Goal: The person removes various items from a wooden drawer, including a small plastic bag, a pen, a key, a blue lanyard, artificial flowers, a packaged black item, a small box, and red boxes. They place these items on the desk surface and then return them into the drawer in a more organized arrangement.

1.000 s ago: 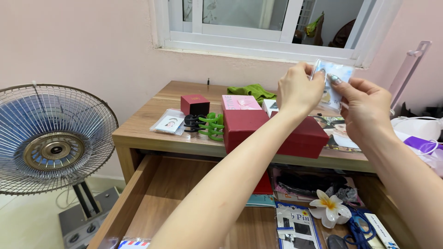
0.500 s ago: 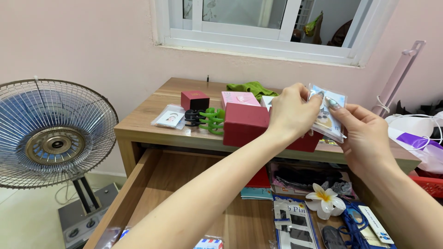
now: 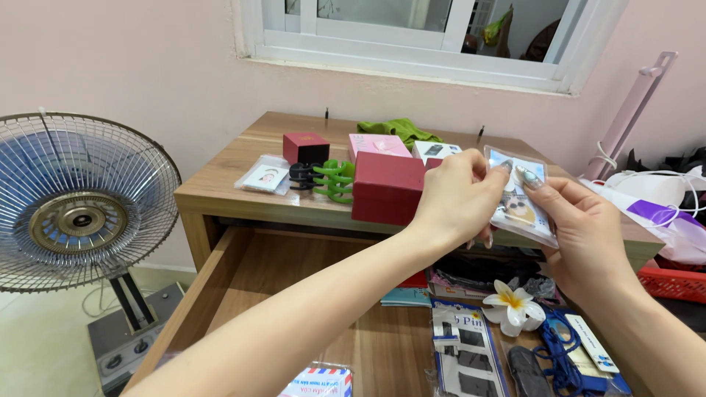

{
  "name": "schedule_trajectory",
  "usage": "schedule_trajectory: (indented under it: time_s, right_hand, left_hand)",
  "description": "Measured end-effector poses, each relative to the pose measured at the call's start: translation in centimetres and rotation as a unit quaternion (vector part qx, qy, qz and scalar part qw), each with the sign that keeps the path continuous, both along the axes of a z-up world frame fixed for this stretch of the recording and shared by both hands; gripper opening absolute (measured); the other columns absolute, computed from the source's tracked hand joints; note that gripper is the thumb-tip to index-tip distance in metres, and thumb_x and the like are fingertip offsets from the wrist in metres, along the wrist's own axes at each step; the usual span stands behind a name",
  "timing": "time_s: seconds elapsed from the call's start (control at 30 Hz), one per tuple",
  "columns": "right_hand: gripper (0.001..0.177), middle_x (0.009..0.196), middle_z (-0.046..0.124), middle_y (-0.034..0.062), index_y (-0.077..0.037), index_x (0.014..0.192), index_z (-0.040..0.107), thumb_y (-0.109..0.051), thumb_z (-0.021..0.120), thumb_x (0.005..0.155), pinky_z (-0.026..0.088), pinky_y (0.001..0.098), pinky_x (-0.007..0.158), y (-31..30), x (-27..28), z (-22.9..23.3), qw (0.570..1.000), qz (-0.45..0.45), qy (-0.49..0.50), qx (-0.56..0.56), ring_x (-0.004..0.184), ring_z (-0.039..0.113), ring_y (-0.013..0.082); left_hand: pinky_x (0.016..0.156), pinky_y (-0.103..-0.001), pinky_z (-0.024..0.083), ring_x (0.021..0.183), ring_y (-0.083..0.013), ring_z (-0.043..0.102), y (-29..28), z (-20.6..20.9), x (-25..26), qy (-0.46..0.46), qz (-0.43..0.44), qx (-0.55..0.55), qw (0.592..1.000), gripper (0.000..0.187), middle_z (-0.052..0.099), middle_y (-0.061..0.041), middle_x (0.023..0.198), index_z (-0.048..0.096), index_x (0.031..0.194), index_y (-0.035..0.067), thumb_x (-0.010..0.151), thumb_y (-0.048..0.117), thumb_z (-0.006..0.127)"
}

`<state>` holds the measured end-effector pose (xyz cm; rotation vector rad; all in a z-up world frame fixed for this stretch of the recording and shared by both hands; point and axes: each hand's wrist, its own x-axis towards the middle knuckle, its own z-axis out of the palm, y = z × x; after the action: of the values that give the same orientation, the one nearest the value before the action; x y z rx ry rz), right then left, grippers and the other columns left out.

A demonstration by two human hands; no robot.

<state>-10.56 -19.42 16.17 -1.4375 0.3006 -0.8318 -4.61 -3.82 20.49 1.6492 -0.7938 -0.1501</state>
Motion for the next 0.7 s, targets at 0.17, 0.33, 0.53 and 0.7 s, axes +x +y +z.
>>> schedule_trajectory:
  time_s: [0.17,0.33,0.53,0.7]
  right_hand:
    - [0.006,0.088,0.072,0.0061,-0.01,0.098,0.068,-0.015,0.071,0.096,0.053,0.0262,0.057,-1.0,-0.3,-2.2,1.0,0.017,0.016,-0.008,0.071,0.068,0.0153]
    - [0.006,0.091,0.072,0.0122,-0.005,0.099,0.066,-0.01,0.068,0.098,0.056,0.0335,0.063,-0.6,-0.9,-3.8,0.998,0.044,0.041,-0.001,0.074,0.068,0.0203]
    - [0.008,0.086,0.071,0.0128,-0.002,0.098,0.067,-0.008,0.071,0.094,0.054,0.0339,0.06,0.3,-1.1,-5.2,0.997,0.046,0.061,-0.025,0.069,0.064,0.0207]
    - [0.013,0.079,0.071,0.0148,-0.001,0.096,0.07,-0.014,0.071,0.096,0.05,0.0315,0.053,1.4,-1.3,-6.2,0.991,0.063,0.104,-0.059,0.062,0.062,0.0201]
  left_hand:
    - [0.046,-0.029,0.05,0.037,-0.0209,0.06,0.7,-1.9,-0.5,0.042,-0.016,0.02,0.999,0.026,0.06,-0.011,0.046,0.055,0.082,0.008,0.098,0.027,0.049]
    - [0.058,-0.03,0.052,0.04,-0.0191,0.061,1.7,-3.9,-0.8,0.057,-0.014,0.051,0.997,0.027,0.059,-0.009,0.045,0.054,0.077,0.01,0.097,0.028,0.05]
    - [0.048,-0.03,0.048,0.037,-0.0194,0.058,2.7,-6.3,-1.1,0.105,-0.024,0.048,0.993,0.031,0.064,-0.01,0.056,0.054,0.078,0.008,0.102,0.027,0.051]
    - [0.041,-0.029,0.042,0.038,-0.0173,0.055,3.6,-8.3,-1.3,0.153,-0.02,0.034,0.987,0.035,0.063,-0.007,0.059,0.059,0.078,0.008,0.104,0.031,0.052]
